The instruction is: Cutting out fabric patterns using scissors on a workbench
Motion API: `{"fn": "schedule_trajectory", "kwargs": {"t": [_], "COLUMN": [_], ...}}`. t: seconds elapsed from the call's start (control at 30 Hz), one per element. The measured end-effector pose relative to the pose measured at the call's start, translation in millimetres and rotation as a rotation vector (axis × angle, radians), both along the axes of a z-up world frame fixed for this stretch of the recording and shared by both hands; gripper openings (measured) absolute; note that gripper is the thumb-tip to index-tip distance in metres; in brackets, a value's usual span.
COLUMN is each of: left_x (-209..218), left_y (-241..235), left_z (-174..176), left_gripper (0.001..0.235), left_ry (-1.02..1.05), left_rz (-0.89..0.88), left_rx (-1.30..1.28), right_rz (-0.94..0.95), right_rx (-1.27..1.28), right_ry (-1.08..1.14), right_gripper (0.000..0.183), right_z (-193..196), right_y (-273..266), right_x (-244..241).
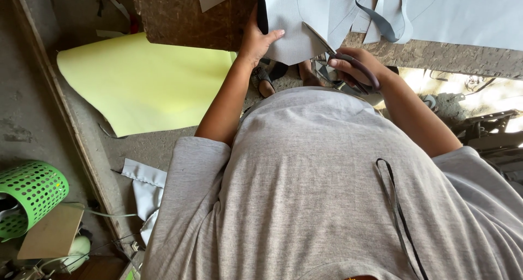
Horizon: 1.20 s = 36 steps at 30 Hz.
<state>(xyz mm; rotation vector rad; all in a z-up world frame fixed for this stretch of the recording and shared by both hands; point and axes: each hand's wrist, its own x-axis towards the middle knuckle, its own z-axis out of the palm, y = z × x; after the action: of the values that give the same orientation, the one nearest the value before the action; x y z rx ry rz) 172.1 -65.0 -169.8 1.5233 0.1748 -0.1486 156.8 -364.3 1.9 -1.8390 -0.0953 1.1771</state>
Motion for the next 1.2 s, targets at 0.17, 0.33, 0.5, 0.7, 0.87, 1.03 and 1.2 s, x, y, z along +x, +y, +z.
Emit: {"fn": "schedule_trajectory", "kwargs": {"t": [0.17,0.33,0.5,0.7,0.87,1.03,1.2], "left_x": [-1.8,-9.8,-11.2,-14.9,-18.8,-20.7,-28.9], "left_y": [0.5,-6.7,-10.8,-12.4,-17.5,-17.1,-20.3], "left_z": [2.3,4.6,-1.7,12.0,23.8,31.2,45.8], "left_gripper": [0.089,0.091,0.088,0.088,0.093,0.086,0.089], "left_ry": [0.022,0.04,-0.045,0.048,0.055,0.027,0.035], "left_rz": [0.016,-0.014,0.049,0.087,0.114,0.142,0.134], "left_rx": [0.023,0.046,-0.005,0.027,-0.007,-0.03,-0.063], "right_rz": [0.0,0.0,-0.081,-0.141,-0.21,-0.198,-0.163], "right_rx": [0.046,0.029,0.035,0.089,0.092,0.104,0.179], "right_ry": [-0.008,0.025,-0.03,0.011,-0.021,-0.061,-0.117], "right_gripper": [0.041,0.047,0.044,0.047,0.054,0.058,0.061], "right_z": [-8.8,-12.6,-18.3,-23.7,-20.5,-21.6,-35.3], "right_y": [4.0,15.8,22.8,32.2,46.8,57.0,61.5], "right_x": [1.6,8.4,3.9,8.6,9.3,11.0,15.1]}}
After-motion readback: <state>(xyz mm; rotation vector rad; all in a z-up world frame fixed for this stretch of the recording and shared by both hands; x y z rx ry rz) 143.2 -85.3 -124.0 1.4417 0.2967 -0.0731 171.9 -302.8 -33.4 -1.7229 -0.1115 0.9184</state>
